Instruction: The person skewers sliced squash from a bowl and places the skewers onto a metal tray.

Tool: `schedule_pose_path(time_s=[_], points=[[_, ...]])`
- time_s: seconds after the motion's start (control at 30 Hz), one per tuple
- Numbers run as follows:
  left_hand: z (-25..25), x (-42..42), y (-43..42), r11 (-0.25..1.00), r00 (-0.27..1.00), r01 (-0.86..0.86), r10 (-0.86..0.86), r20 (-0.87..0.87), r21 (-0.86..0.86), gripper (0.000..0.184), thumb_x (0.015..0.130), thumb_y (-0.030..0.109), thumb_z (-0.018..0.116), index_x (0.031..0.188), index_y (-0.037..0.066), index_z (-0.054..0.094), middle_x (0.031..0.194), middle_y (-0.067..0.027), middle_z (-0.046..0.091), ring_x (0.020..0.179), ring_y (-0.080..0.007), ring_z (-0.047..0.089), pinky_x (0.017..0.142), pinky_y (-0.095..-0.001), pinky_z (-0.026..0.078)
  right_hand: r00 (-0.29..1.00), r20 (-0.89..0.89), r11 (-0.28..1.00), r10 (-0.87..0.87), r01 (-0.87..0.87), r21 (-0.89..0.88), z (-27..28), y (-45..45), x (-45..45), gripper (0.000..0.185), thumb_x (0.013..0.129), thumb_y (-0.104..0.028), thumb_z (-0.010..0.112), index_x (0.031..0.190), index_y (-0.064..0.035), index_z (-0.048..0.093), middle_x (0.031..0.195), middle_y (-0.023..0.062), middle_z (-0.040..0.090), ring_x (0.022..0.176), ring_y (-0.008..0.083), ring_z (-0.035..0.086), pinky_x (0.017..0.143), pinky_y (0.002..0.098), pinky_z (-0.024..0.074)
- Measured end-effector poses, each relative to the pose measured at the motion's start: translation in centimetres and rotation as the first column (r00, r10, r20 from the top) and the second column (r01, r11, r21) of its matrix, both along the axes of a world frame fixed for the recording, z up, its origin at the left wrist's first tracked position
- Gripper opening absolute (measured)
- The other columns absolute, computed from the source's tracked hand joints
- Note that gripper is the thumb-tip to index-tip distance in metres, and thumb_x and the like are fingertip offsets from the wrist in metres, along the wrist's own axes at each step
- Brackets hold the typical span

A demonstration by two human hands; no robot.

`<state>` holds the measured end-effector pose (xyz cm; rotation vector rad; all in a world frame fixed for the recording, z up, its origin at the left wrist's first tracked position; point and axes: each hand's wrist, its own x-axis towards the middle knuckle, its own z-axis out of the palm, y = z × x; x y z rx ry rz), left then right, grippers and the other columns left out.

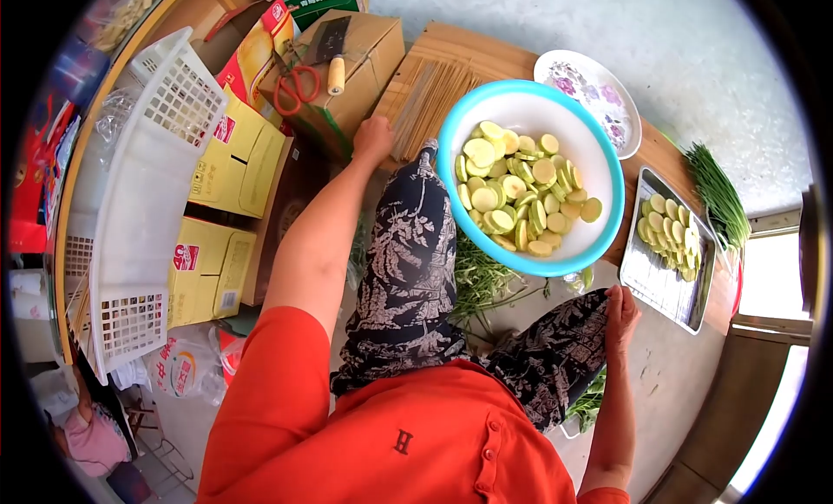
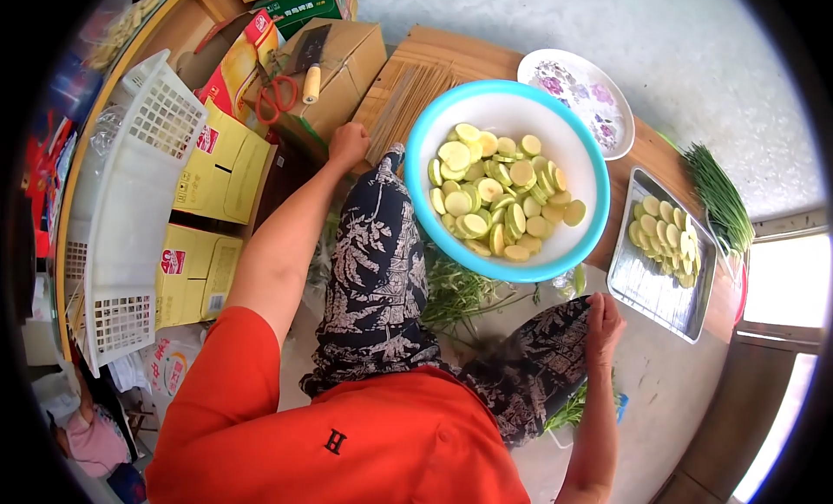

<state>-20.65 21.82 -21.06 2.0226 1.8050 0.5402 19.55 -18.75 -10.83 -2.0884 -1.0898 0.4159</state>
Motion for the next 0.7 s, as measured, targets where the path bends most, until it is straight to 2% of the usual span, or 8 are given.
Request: schedule_pose_path(time_s=[0.1, 0.23, 0.33, 0.4, 0.47, 0.53, 0.67, 0.7], points=[[0.2, 0.5, -0.5, 0.999, 0.997, -0.031, 0.028, -0.072, -0.042, 0.017, 0.080, 0.013, 0.057, 0.087, 0.002, 0.068, 0.097, -0.0240, 0.066, 0.094, -0.0417, 0.063, 0.080, -0.0478, 0.051, 0.998, 0.062, 0.999, 0.031, -0.032, 0.018, 0.0, 0.0, 0.0, 0.029, 0.096, -0.023, 0.053, 0.080, -0.0017, 0.062, 0.056, 0.0015, 0.046, 0.053, 0.0085, 0.043, 0.051, 0.0261, 0.0357], [1.2, 0.8, -0.4, 0.988, 0.992, -0.084, 0.071, -0.107, -0.126, 0.022, 0.083, 0.009, 0.054, 0.096, -0.003, 0.067, 0.105, -0.0269, 0.064, 0.102, -0.0425, 0.061, 0.086, -0.0480, 0.050, 0.999, 0.045, 1.000, 0.028, -0.029, 0.010, 0.4, 0.2, -0.3, 0.028, 0.096, -0.022, 0.052, 0.080, -0.0010, 0.061, 0.057, 0.0036, 0.047, 0.054, 0.0103, 0.045, 0.053, 0.0275, 0.0379], [0.2, 1.0, 0.4, 0.979, 0.983, -0.168, 0.158, -0.090, -0.118, 0.021, 0.079, 0.014, 0.059, 0.093, 0.002, 0.069, 0.103, -0.0248, 0.065, 0.100, -0.0412, 0.062, 0.083, -0.0475, 0.051, 1.000, -0.011, 1.000, 0.006, -0.006, -0.010, 0.4, 0.1, -0.5, 0.028, 0.096, -0.022, 0.052, 0.080, -0.0010, 0.061, 0.057, 0.0039, 0.048, 0.054, 0.0108, 0.045, 0.053, 0.0280, 0.0384], [0.5, 1.2, 0.5, 0.975, 0.981, -0.168, 0.152, -0.117, -0.144, 0.023, 0.078, 0.014, 0.060, 0.096, 0.002, 0.068, 0.105, -0.0246, 0.064, 0.101, -0.0403, 0.062, 0.084, -0.0468, 0.051, 1.000, 0.000, 0.999, 0.012, -0.012, 0.044, -0.1, 0.1, -0.4, 0.031, 0.098, -0.025, 0.051, 0.078, -0.0026, 0.059, 0.056, -0.0025, 0.040, 0.054, 0.0053, 0.037, 0.050, 0.0239, 0.0301], [0.9, 1.5, 0.6, 0.971, 0.979, -0.169, 0.145, -0.143, -0.167, 0.025, 0.076, 0.013, 0.061, 0.098, 0.002, 0.068, 0.107, -0.0244, 0.064, 0.102, -0.0394, 0.062, 0.084, -0.0461, 0.051, 1.000, 0.014, 0.998, 0.018, -0.019, 0.060, -0.2, 0.0, -0.3, 0.031, 0.098, -0.025, 0.051, 0.079, -0.0026, 0.059, 0.056, -0.0025, 0.040, 0.054, 0.0054, 0.037, 0.050, 0.0240, 0.0302], [1.4, 1.3, 0.5, 0.961, 0.988, -0.129, 0.103, -0.116, -0.246, 0.027, 0.081, 0.010, 0.056, 0.103, -0.002, 0.067, 0.113, -0.0255, 0.062, 0.107, -0.0409, 0.060, 0.088, -0.0467, 0.050, 0.999, 0.024, 0.996, 0.028, -0.030, 0.079, -0.4, 0.0, -0.2, 0.031, 0.098, -0.026, 0.051, 0.079, -0.0026, 0.060, 0.056, -0.0025, 0.040, 0.054, 0.0055, 0.037, 0.050, 0.0240, 0.0303], [2.3, 1.6, 0.3, 0.937, 0.989, -0.147, 0.127, -0.082, -0.316, 0.028, 0.080, 0.011, 0.056, 0.103, -0.003, 0.066, 0.109, -0.0265, 0.063, 0.105, -0.0400, 0.061, 0.088, -0.0451, 0.050, 0.999, 0.028, 0.999, 0.016, -0.017, 0.045, -0.1, 0.1, -0.1, 0.031, 0.098, -0.024, 0.050, 0.079, -0.0022, 0.059, 0.056, -0.0019, 0.041, 0.054, 0.0062, 0.038, 0.050, 0.0249, 0.0310], [2.3, 1.8, 0.1, 0.936, 0.989, -0.143, 0.122, -0.085, -0.323, 0.028, 0.080, 0.011, 0.056, 0.103, -0.003, 0.066, 0.109, -0.0265, 0.063, 0.105, -0.0400, 0.061, 0.088, -0.0451, 0.050, 0.998, 0.049, 0.998, 0.029, -0.032, 0.047, 0.2, 0.0, -0.3, 0.029, 0.097, -0.023, 0.051, 0.079, -0.0020, 0.060, 0.056, 0.0004, 0.043, 0.053, 0.0080, 0.041, 0.051, 0.0264, 0.0340]])
